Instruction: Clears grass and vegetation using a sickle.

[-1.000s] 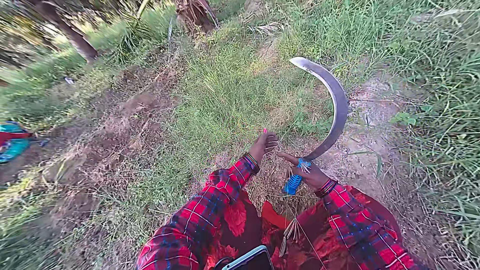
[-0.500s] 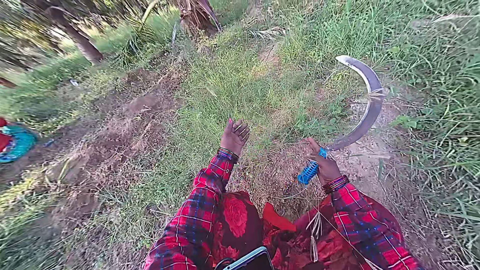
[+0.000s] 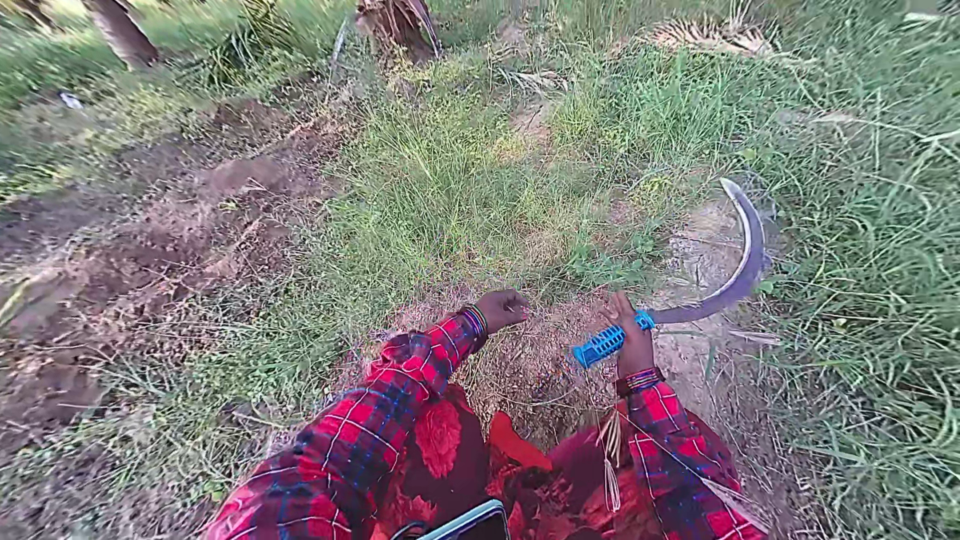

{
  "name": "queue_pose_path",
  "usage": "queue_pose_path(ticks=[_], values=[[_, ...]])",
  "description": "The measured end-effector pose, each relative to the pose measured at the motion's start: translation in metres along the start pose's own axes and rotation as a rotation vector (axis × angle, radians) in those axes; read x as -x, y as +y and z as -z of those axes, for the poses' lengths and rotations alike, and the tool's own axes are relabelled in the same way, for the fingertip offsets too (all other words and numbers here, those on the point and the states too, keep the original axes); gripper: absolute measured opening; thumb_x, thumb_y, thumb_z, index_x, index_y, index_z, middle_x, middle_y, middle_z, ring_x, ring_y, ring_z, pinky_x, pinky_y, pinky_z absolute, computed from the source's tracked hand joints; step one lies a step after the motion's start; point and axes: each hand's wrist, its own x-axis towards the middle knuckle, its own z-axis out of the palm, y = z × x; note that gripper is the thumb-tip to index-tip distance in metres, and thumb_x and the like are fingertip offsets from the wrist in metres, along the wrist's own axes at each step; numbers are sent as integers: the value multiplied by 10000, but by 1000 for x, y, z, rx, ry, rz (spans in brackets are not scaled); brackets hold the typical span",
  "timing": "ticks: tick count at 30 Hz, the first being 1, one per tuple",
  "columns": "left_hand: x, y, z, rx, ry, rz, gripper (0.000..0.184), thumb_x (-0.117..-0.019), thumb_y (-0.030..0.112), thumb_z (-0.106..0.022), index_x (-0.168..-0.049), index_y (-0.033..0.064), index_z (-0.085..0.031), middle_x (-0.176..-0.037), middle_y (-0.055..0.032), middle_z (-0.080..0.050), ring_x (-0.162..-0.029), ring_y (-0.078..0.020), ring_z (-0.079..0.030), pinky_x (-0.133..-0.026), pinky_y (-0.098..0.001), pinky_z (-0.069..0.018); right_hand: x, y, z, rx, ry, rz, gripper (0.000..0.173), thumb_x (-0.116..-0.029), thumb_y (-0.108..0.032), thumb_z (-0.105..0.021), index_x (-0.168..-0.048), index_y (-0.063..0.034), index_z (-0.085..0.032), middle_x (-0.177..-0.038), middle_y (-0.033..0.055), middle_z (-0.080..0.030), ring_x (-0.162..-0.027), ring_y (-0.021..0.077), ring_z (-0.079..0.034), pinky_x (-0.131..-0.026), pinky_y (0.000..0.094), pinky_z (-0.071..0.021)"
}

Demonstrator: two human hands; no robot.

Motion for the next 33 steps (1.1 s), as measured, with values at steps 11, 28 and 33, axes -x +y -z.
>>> queue_pose_path(ticks=[11, 28, 33], values=[[-11, -9, -52, -578, -193, 45, 1307, -734, 335, -956, -1683, 247, -61, -1714, -268, -51, -1456, -561, -340, -1064, -744, -365, -2, 1, 7, -47, -206, -115, 494, -1010, -108, -293, -1428, 97, -458, -1395, 229, -598, -1132, 219, -687, -930, 328, -568], [-14, 1, -83, -559, -316, -276, 898, -783, 215, -909, -1540, 39, -458, -1708, -251, -127, -1573, -471, -124, -1180, -728, -207, 12, 13, -5, -64, -577, -151, 488, -935, -241, -400, -1269, 59, -590, -1201, 112, -734, -940, 147, -735, -798, 294, -595], [-17, -9, -80, -604, -465, -346, 360, -981, 194, -708, -1294, 18, -692, -1681, -212, -278, -1561, -497, -158, -1139, -796, -169, 4, 15, -4, -74, -557, -190, 467, -948, -181, -306, -1223, 51, -603, -1122, 86, -759, -794, 69, -719, -640, 194, -551]])
